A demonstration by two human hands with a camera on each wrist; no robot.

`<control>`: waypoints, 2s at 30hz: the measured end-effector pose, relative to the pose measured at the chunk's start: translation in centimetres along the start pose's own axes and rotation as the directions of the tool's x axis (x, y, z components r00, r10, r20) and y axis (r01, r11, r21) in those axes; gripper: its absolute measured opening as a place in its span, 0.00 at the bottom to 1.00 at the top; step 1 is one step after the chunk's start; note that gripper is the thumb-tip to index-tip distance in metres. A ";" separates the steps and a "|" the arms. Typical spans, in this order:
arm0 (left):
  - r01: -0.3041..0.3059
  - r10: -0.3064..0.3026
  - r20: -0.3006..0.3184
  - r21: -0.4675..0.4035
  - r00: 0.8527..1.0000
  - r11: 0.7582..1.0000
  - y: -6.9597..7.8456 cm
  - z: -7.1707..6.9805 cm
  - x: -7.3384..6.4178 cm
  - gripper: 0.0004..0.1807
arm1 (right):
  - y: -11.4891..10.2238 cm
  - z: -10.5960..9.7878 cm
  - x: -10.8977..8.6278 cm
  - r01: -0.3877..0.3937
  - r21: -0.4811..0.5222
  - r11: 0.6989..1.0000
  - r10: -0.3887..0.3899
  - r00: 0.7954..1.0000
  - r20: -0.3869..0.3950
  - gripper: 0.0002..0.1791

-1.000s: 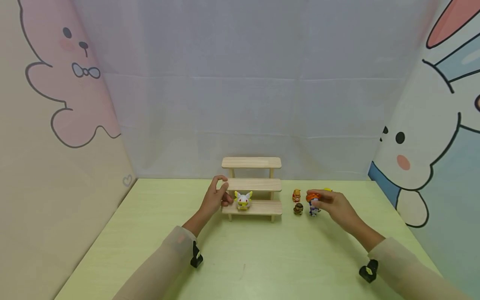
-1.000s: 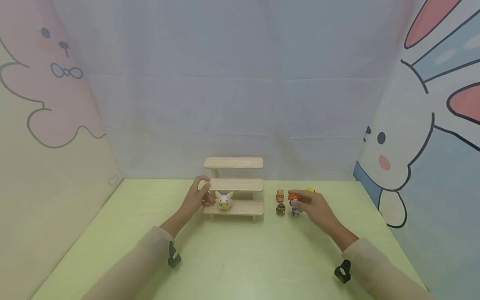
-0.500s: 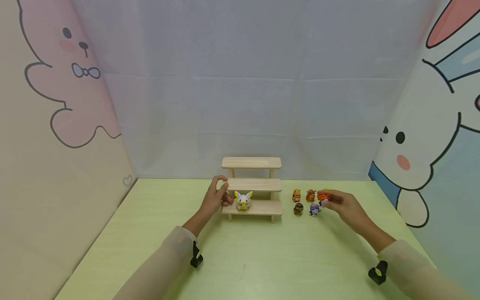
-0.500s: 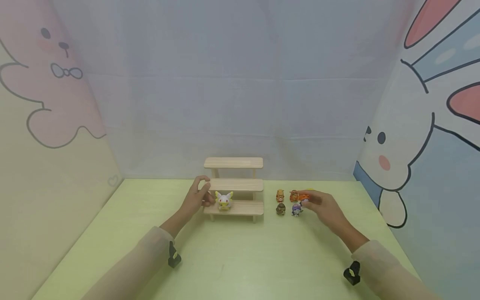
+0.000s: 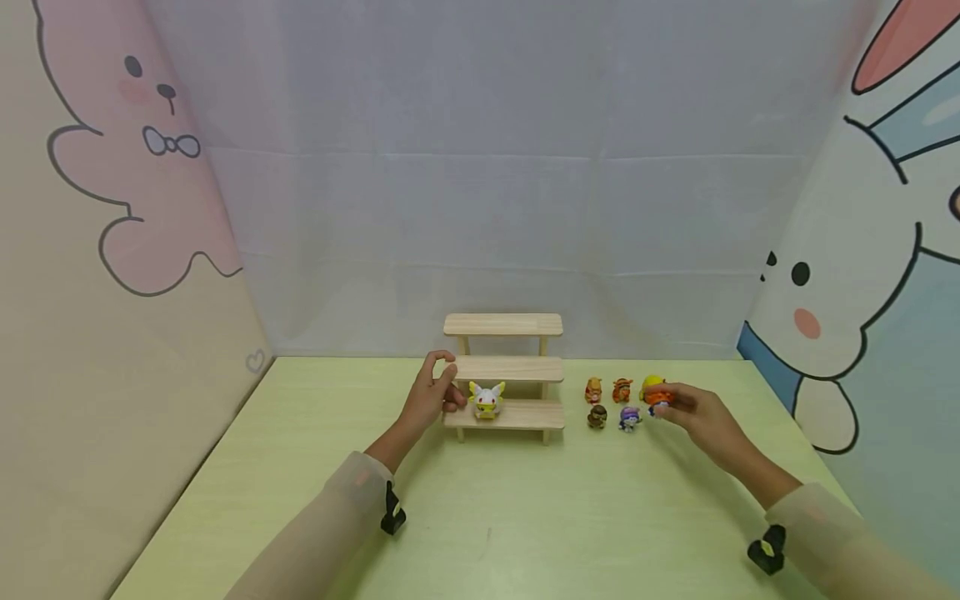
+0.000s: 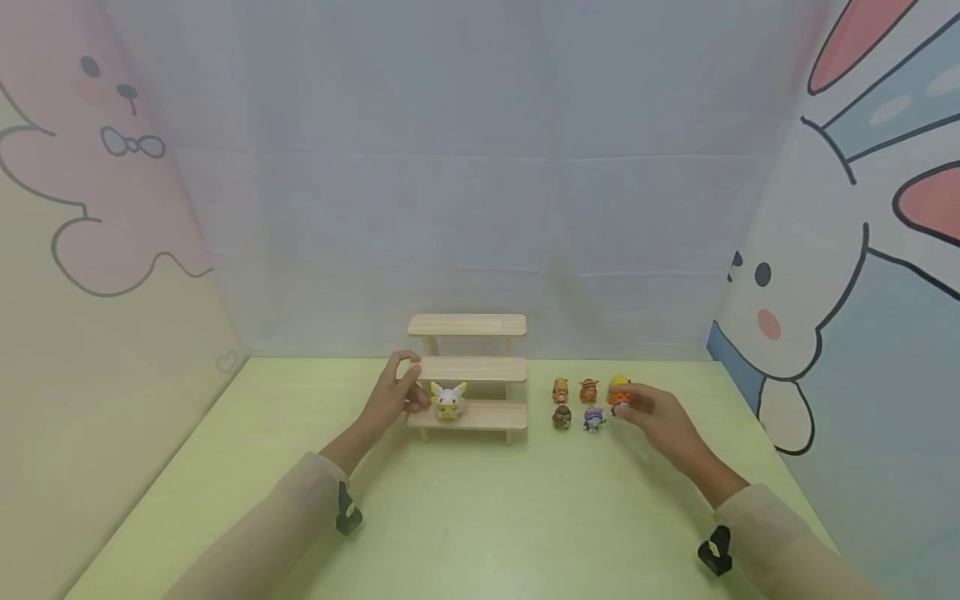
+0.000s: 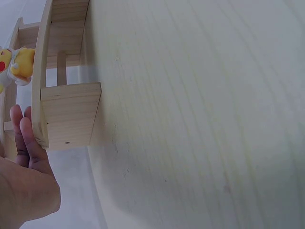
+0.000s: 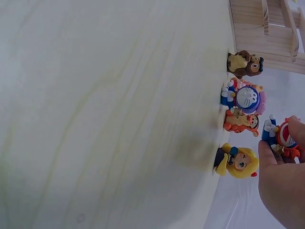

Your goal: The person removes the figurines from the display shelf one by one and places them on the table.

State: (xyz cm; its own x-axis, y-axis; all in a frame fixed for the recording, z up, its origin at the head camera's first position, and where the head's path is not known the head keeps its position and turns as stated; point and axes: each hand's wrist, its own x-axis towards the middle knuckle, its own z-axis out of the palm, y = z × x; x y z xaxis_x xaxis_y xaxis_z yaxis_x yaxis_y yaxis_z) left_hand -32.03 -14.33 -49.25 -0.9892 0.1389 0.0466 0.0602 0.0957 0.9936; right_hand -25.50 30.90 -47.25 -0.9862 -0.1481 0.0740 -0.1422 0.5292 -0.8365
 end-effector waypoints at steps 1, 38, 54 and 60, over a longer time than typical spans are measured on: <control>-0.003 0.003 -0.002 -0.001 1.000 1.000 0.0 0.0 0.0 0.18 | 0.1 0.0 0.0 -0.004 0.001 1.000 0.004 1.000 0.001 0.25; 0.014 -0.013 0.014 -0.018 1.000 1.000 0.6 -0.1 -0.3 0.19 | 3.5 0.6 -0.2 -0.031 0.056 0.998 0.028 0.998 0.050 0.22; 0.013 -0.012 0.039 -0.030 0.999 0.999 4.0 0.1 -2.3 0.16 | 3.2 0.7 -0.4 -0.048 0.060 0.997 0.042 0.995 0.093 0.21; 0.025 -0.024 0.042 -0.031 0.999 0.999 4.1 0.0 -2.2 0.16 | 3.0 0.7 -0.3 -0.052 0.010 0.999 0.051 0.994 0.098 0.21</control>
State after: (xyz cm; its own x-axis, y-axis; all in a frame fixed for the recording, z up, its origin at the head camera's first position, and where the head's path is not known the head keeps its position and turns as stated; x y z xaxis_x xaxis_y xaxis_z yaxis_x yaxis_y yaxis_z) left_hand -29.58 -14.24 -45.28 -0.9840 0.1774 0.0185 0.0310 0.0682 0.9972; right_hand -25.55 31.99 -50.15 -0.9791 -0.2020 -0.0225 -0.0894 0.5277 -0.8447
